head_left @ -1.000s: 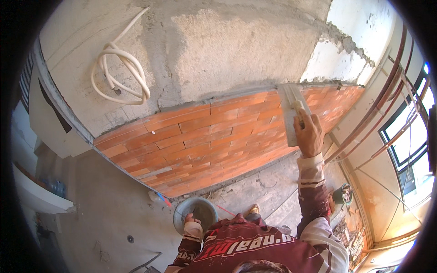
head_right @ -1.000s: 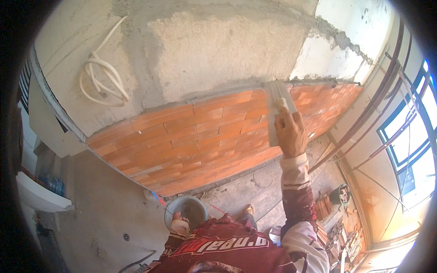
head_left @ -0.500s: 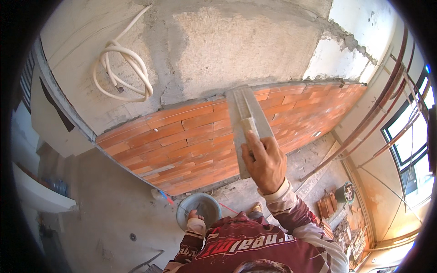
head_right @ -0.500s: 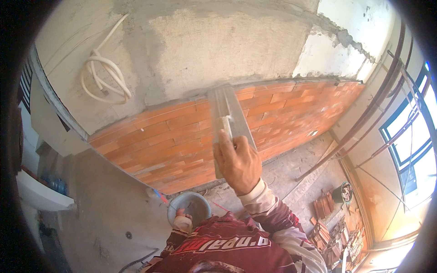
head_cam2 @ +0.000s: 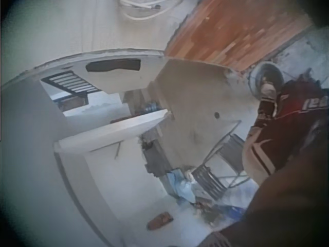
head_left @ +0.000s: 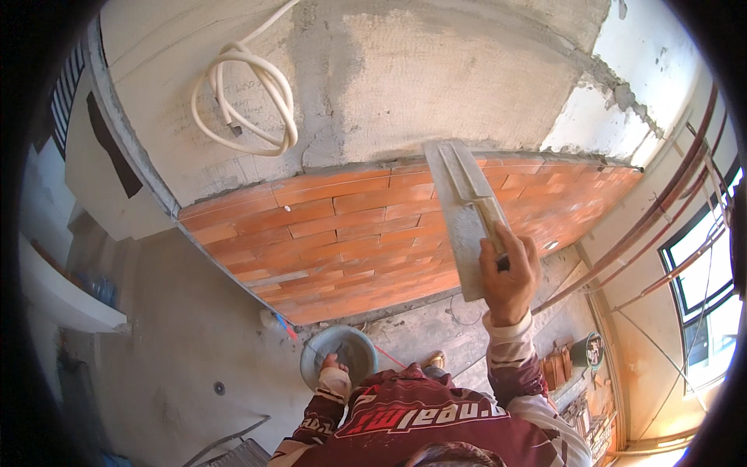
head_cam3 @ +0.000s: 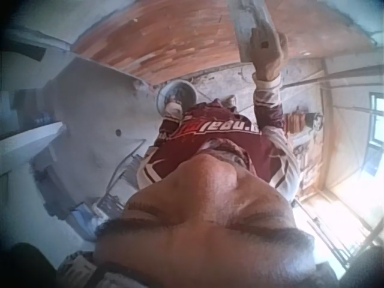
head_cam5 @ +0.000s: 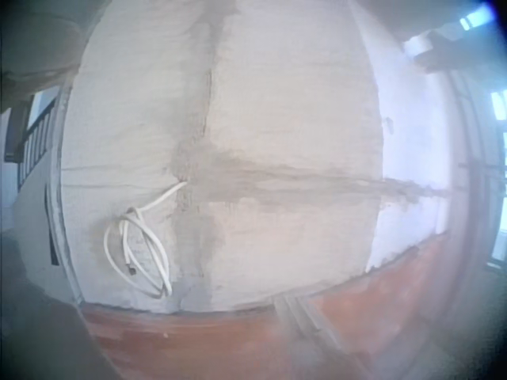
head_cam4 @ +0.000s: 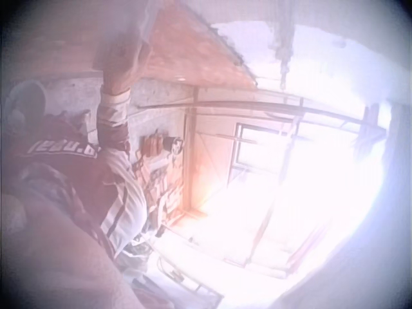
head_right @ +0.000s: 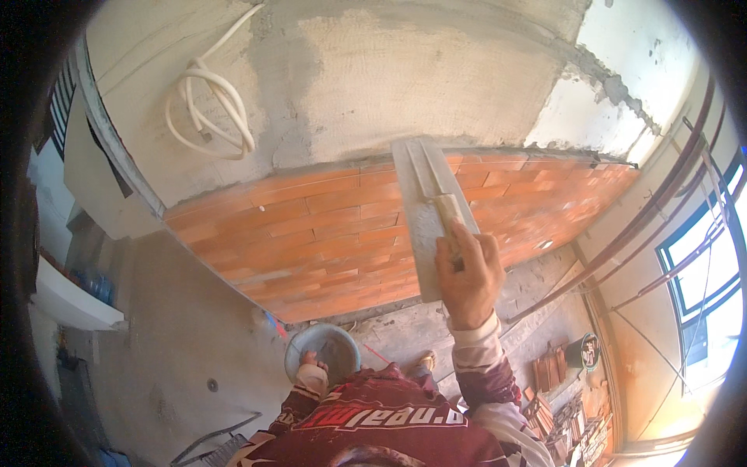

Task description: The person scoops plaster from a bucket using a trowel and applies it to a brick wall, smoothing the surface with a trowel. The person repeatedly scoops and spreads the plaster across the wall area.

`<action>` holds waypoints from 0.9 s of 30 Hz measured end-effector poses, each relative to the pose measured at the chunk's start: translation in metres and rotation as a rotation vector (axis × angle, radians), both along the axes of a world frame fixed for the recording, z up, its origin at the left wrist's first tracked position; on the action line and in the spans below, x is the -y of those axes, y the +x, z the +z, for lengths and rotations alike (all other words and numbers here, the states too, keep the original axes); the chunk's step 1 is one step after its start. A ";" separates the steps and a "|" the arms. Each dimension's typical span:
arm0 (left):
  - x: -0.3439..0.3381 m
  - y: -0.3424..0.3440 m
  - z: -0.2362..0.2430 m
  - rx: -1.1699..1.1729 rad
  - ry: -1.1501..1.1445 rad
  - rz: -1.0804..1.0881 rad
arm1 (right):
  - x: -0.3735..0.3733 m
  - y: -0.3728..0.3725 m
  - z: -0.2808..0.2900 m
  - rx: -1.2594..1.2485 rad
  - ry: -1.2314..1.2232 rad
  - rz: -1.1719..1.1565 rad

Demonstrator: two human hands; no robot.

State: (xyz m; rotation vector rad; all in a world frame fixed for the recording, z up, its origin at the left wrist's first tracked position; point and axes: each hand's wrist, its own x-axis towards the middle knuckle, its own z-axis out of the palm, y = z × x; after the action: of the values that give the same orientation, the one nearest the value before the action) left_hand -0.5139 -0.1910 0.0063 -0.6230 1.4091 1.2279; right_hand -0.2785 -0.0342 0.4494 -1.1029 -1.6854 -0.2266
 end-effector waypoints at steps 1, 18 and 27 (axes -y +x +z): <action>0.000 0.001 0.001 -0.006 -0.007 0.015 | 0.000 0.001 -0.001 0.000 0.006 -0.013; 0.008 0.010 0.024 -0.030 0.072 0.075 | 0.013 -0.028 -0.017 0.080 -0.095 0.072; 0.009 0.018 0.033 -0.039 0.064 0.146 | 0.023 -0.001 -0.019 0.056 -0.280 0.421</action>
State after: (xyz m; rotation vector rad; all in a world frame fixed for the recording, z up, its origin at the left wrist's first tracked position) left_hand -0.4957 -0.2002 0.0391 -0.6707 1.3699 1.4016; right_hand -0.2795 -0.0572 0.4304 -0.9166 -1.9969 0.2557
